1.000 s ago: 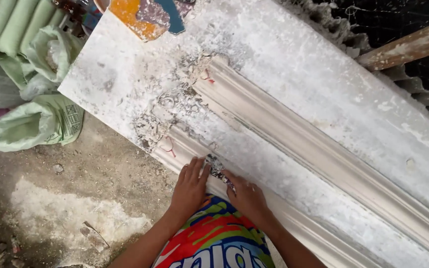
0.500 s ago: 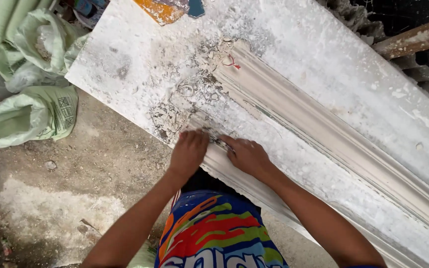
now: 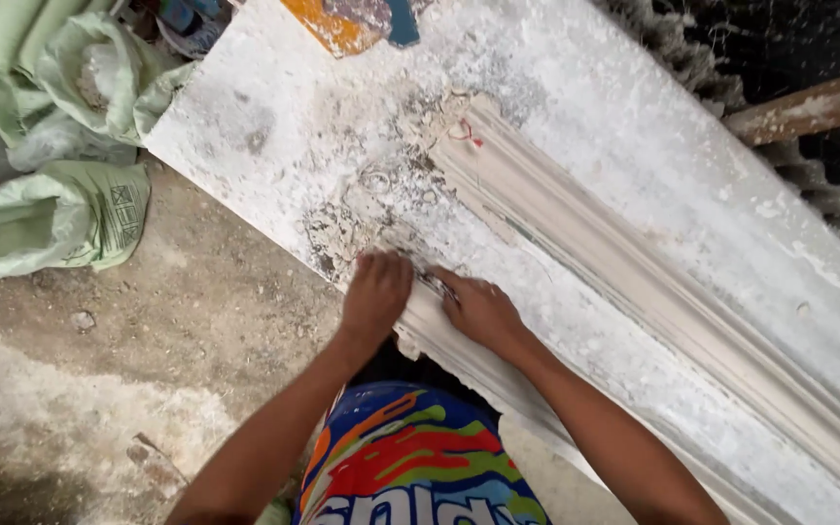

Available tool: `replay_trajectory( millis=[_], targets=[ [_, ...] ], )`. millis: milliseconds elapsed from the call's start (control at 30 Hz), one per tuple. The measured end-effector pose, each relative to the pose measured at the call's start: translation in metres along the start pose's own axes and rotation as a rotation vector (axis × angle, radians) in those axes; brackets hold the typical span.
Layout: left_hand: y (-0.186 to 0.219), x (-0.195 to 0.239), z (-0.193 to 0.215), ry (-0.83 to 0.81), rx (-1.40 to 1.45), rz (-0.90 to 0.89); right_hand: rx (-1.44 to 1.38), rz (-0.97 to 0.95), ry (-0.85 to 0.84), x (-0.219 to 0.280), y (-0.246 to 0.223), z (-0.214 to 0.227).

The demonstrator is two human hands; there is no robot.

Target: Cleaning excess plaster or gypsum from decorative moldings using a small scraper to refine the edges and surfaces.

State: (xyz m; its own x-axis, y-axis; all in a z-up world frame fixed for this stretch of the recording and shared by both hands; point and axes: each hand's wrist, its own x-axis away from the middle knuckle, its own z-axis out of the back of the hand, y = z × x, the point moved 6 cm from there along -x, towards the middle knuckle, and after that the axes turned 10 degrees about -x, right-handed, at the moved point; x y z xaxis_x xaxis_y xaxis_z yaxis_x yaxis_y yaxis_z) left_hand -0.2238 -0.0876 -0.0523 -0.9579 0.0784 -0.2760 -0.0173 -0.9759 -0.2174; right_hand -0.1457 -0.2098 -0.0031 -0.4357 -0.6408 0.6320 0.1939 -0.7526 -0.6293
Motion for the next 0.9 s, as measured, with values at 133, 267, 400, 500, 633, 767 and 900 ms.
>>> replay_trajectory(
  millis=[133, 267, 400, 500, 633, 767, 900],
  targets=[
    [0.008, 0.001, 0.006, 0.022, 0.087, 0.022, 0.047, -0.085, -0.054, 0.010, -0.004, 0.005],
    [0.000, 0.004, -0.006, -0.010, 0.009, 0.074, 0.037, -0.023, -0.008, 0.001, -0.015, 0.009],
    [0.024, 0.003, -0.007, 0.036, 0.167, 0.103, -0.007, -0.116, 0.001, 0.028, -0.016, 0.021],
    [-0.024, -0.015, 0.074, 0.047, 0.166, 0.223, -0.209, -0.081, 0.111, 0.008, -0.002, -0.004],
    [-0.003, 0.000, 0.086, -0.197, 0.921, 0.510, -0.606, -0.170, 0.291, 0.049, -0.004, -0.042],
    [0.025, 0.013, 0.024, -0.491, 1.574, 0.631, -0.641, 0.272, 0.280, 0.086, -0.010, -0.086],
    [-0.005, -0.019, 0.014, -0.429, 0.738, -0.318, -0.169, 0.171, 0.831, 0.135, 0.102, -0.112]
  ],
)
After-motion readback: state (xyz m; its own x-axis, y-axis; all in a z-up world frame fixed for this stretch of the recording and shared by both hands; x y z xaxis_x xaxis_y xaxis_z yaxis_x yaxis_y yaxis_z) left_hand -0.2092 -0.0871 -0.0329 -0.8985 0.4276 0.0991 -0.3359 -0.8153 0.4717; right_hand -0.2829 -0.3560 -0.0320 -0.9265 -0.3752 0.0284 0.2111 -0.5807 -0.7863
